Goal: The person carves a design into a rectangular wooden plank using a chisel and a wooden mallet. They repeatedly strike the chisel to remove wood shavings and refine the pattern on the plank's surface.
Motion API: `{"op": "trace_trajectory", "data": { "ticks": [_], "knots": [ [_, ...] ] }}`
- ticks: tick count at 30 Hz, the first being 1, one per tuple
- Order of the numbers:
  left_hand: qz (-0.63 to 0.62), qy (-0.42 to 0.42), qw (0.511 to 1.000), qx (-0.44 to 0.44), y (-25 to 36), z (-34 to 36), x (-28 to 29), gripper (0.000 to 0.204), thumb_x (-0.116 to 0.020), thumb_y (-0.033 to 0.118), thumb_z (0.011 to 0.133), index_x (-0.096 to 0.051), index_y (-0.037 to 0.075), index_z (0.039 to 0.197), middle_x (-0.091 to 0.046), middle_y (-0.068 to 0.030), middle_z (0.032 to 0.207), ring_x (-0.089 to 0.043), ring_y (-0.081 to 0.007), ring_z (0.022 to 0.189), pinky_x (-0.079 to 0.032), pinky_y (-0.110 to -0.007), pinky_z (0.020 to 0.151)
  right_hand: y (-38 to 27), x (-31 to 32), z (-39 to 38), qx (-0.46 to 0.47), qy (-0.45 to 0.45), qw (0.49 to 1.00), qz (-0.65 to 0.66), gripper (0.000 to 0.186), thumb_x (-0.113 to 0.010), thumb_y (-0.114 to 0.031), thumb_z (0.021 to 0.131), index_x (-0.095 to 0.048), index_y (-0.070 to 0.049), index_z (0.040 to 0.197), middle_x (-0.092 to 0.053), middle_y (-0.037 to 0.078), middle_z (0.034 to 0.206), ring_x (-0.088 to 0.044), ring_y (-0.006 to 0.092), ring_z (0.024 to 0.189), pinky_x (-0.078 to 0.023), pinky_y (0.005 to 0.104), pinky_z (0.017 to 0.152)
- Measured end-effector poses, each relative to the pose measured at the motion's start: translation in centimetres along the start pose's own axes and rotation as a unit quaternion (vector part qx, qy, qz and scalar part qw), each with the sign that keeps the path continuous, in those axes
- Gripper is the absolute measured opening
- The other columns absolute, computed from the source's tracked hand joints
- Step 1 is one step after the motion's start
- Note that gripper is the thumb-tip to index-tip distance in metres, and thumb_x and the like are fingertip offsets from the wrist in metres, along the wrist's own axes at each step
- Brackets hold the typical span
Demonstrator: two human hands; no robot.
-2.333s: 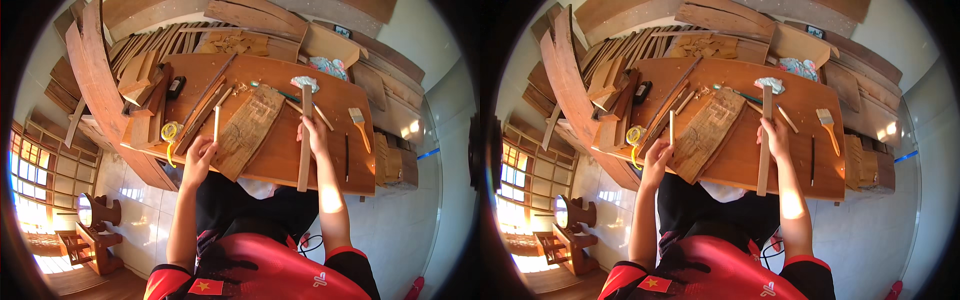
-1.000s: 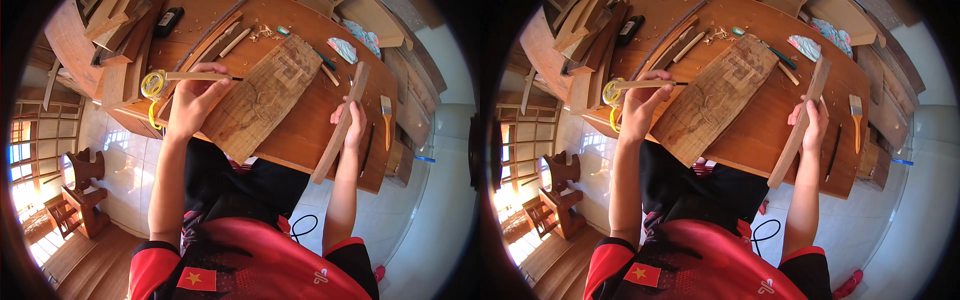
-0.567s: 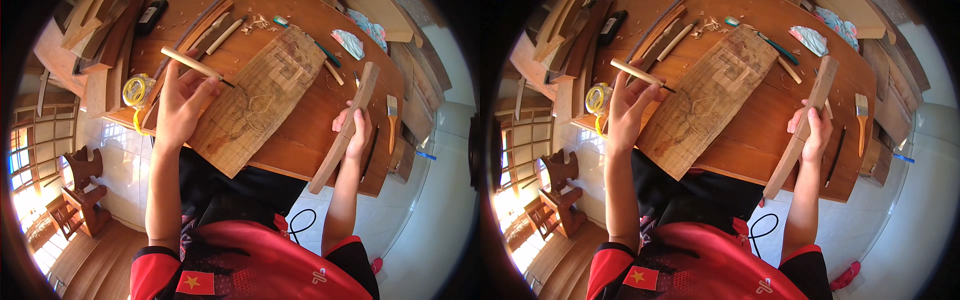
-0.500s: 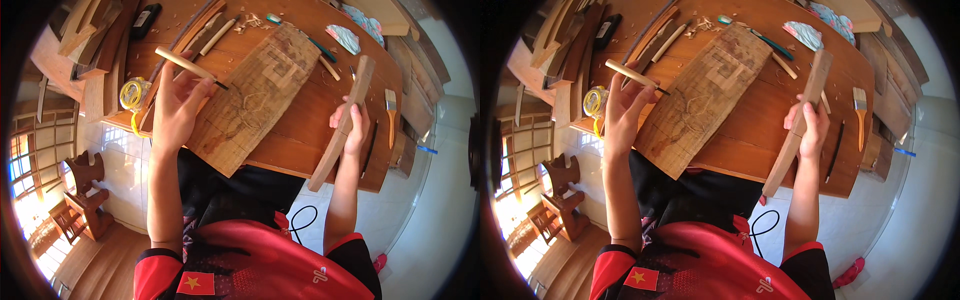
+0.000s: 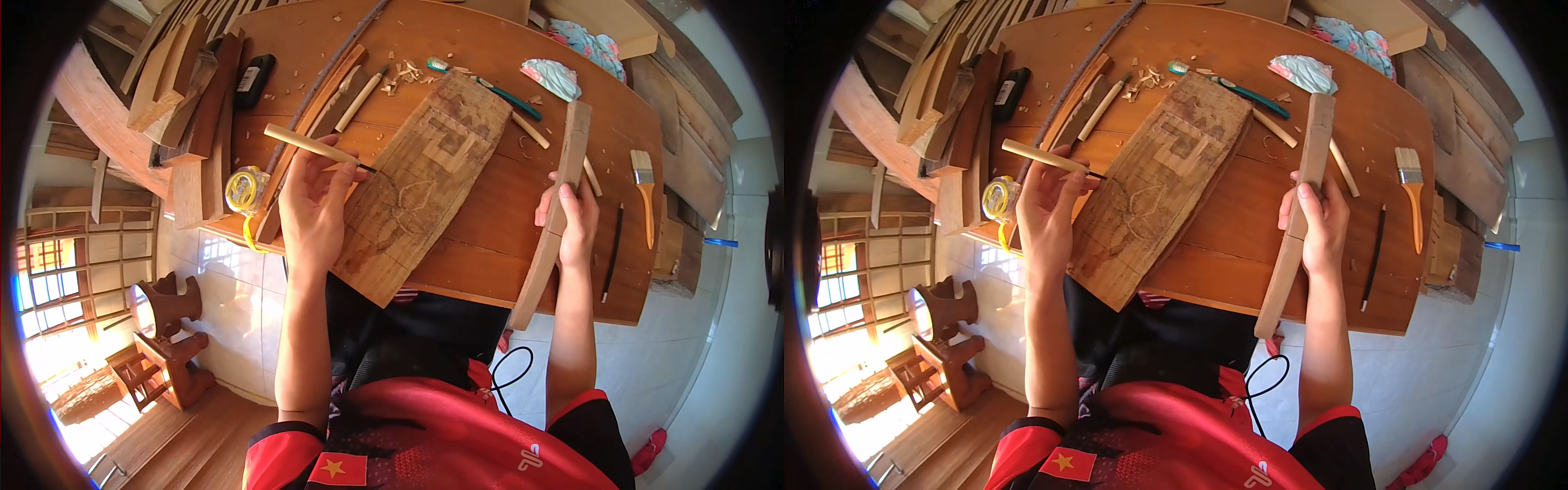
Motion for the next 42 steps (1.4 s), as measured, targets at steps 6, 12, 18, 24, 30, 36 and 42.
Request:
{"op": "trace_trajectory", "data": {
  "ticks": [6,12,18,24,30,36,42],
  "knots": [
    [0.067,0.001,0.998,-0.02,-0.4,0.4,0.0,0.031,-0.068,0.013,0.1,-0.065,-0.001,0.128,-0.076,-0.0106,0.108,-0.073,-0.016,0.1,-0.054,-0.028,0.087,0.1,-0.3,-0.2,-0.01,-0.003,1.0,-0.029,0.035,-0.06,-0.029,0.103,-0.06,0.002,0.119,-0.063,0.008,0.073,-0.058,0.0129,0.061,-0.046,0.0273,0.058],
    [0.027,0.004,0.998,0.061,-1.7,0.7,0.3,0.03,-0.068,0.015,0.1,-0.066,-0.002,0.125,-0.076,-0.0091,0.111,-0.07,-0.0116,0.099,-0.054,-0.025,0.084,0.2,-0.2,-0.3,-0.01,0.007,1.0,-0.021,0.037,-0.06,-0.028,0.103,-0.059,0.005,0.121,-0.061,0.008,0.072,-0.057,0.013,0.061,-0.046,0.0272,0.057],
    [-0.002,0.002,0.998,0.062,-1.3,0.6,-0.2,0.032,-0.066,0.015,0.102,-0.064,-0.004,0.128,-0.074,-0.0094,0.113,-0.064,-0.0092,0.099,-0.049,-0.025,0.082,0.1,-0.4,-0.3,-0.003,0.008,1.0,-0.022,0.039,-0.057,-0.028,0.104,-0.057,0.007,0.122,-0.06,0.008,0.072,-0.057,0.0144,0.061,-0.048,0.0293,0.057],
    [0.071,-0.007,0.996,0.054,-0.9,1.1,-0.3,0.029,-0.065,0.016,0.102,-0.064,-0.002,0.125,-0.075,-0.008,0.107,-0.063,-0.0082,0.093,-0.049,-0.024,0.079,0.0,-0.5,-0.3,0.002,0.01,1.0,-0.027,0.039,-0.056,-0.027,0.104,-0.057,0.007,0.122,-0.06,0.009,0.071,-0.057,0.0154,0.06,-0.049,0.0304,0.057],
    [0.12,-0.013,0.993,0.007,-0.3,1.5,-0.2,0.025,-0.07,0.02,0.097,-0.066,0.001,0.112,-0.076,-0.013,0.102,-0.069,-0.0163,0.082,-0.054,-0.032,0.074,0.0,-0.7,-0.2,-0.003,0.004,0.999,-0.038,0.04,-0.056,-0.028,0.104,-0.057,0.007,0.123,-0.059,0.009,0.07,-0.058,0.0162,0.059,-0.049,0.031,0.058],
    [0.185,-0.031,0.982,0.0,0.4,2.0,-0.6,0.029,-0.069,0.023,0.099,-0.066,-0.001,0.114,-0.076,-0.01,0.106,-0.063,-0.0108,0.079,-0.053,-0.027,0.074,-2.1,-2.8,0.2,-0.047,-0.044,0.996,-0.068,0.046,-0.055,-0.032,0.105,-0.056,0.005,0.132,-0.059,0.007,0.076,-0.063,0.0181,0.059,-0.051,0.0303,0.059],
    [0.177,-0.019,0.984,-0.027,0.4,1.7,-0.7,0.026,-0.068,0.019,0.098,-0.063,-0.002,0.112,-0.075,-0.0154,0.103,-0.068,-0.0212,0.079,-0.055,-0.037,0.073,-8.9,-7.9,4.4,0.013,-0.259,0.938,-0.231,0.039,-0.06,-0.027,0.105,-0.062,0.003,0.131,-0.063,0.006,0.087,-0.063,0.0126,0.067,-0.051,0.0279,0.064]
  ]
}}
Point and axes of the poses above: each hand's wrist, its own z-axis towards the middle knuckle, its own x-axis out of the back of the hand, y = z × x, the point moved 6 cm from there along z, towards the middle knuckle
